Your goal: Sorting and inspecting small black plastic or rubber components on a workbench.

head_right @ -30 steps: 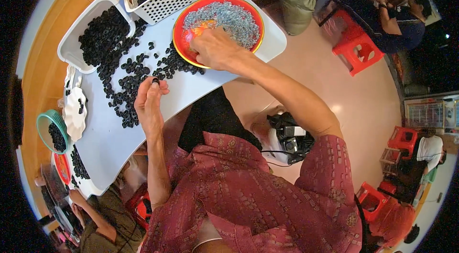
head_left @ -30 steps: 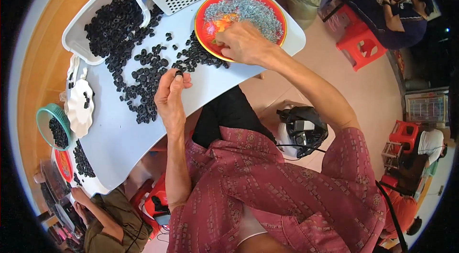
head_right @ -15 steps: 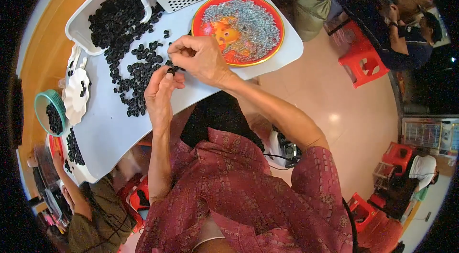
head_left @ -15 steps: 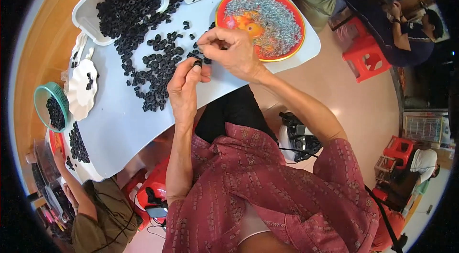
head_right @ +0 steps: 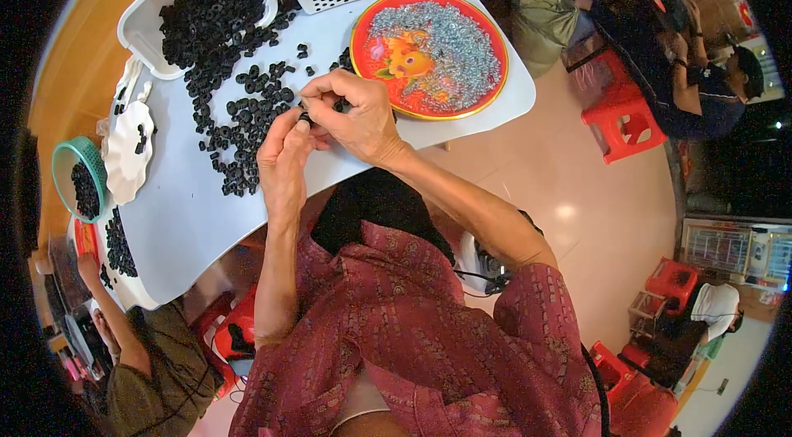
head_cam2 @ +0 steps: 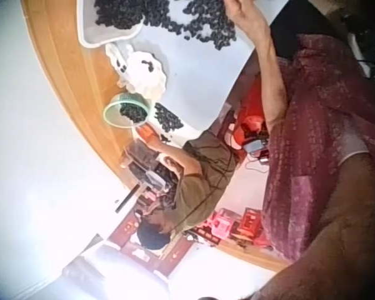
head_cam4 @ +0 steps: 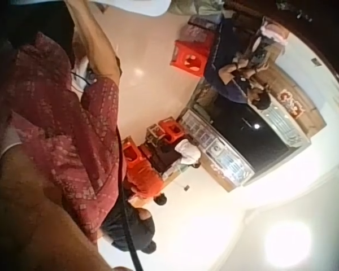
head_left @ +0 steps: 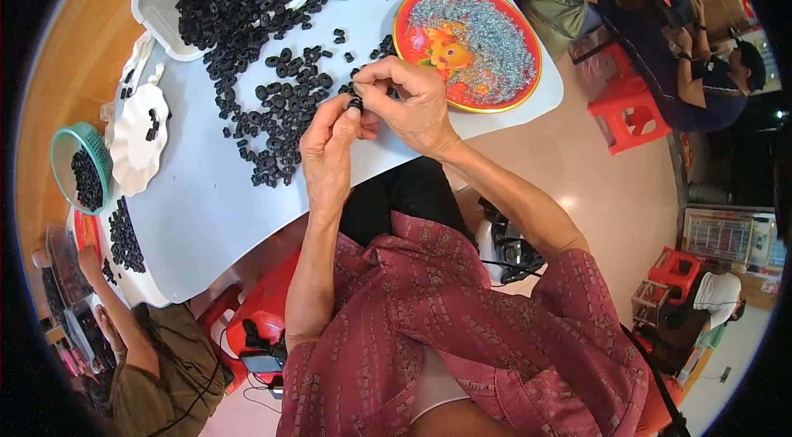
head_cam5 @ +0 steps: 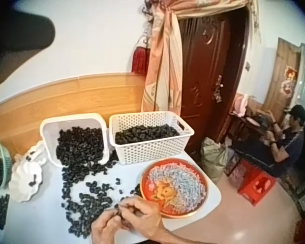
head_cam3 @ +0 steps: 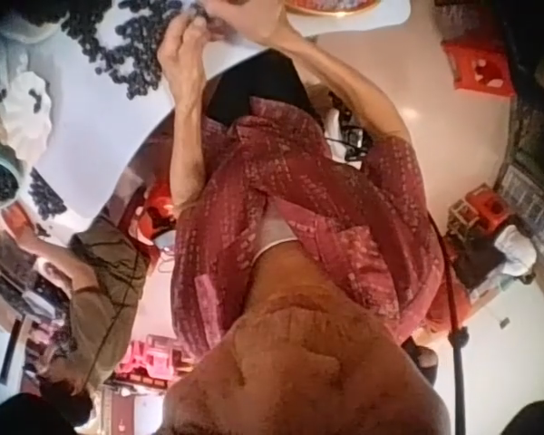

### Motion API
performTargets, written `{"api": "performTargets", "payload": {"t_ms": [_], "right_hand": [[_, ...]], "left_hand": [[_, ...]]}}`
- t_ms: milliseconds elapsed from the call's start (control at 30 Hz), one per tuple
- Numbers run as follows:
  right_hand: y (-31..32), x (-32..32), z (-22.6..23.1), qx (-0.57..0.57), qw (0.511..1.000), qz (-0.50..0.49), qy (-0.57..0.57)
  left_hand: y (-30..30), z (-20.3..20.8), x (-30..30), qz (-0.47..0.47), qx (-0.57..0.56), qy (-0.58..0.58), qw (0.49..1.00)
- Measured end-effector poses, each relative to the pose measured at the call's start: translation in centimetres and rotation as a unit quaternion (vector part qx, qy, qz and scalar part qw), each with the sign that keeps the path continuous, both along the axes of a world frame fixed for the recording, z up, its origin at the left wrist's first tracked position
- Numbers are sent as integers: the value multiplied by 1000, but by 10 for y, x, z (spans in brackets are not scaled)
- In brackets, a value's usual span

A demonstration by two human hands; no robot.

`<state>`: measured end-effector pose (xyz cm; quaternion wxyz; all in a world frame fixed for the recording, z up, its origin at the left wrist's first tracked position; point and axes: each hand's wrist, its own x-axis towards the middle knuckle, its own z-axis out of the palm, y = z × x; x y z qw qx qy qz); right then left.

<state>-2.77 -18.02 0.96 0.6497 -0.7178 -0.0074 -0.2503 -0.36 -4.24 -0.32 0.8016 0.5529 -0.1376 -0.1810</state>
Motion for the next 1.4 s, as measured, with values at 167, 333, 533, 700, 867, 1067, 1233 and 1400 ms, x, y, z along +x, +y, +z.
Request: {"api": "performTargets", "payload": {"t_ms": [167,333,533,700,867,1067,1233,1400], "right_hand": [[-3,0,8,-100,994,16,-38],[-9,1,14,-154,986,18,-54],[-34,42,27,-391,920,-25,-25],[-37,70,16,-552,833,33,26],[-38,70,18,-492,869,44,20],[-36,43,34,-394,917,48,44],[-41,48,31,-406,912,30,44],[-41,57,30,-497,864,43,69]], "left_hand": [[1,-4,1,9,10,-32,999],[1,-5,2,17,3,-21,1000],[1,-4,1,28,-12,9,999],[1,-3,0,28,-17,9,999],[0,-3,1,21,-12,6,1000],[2,-5,1,26,1,-23,999],[-1,-3,1,27,14,-34,999],[-1,-3,0,28,17,-22,999]]}}
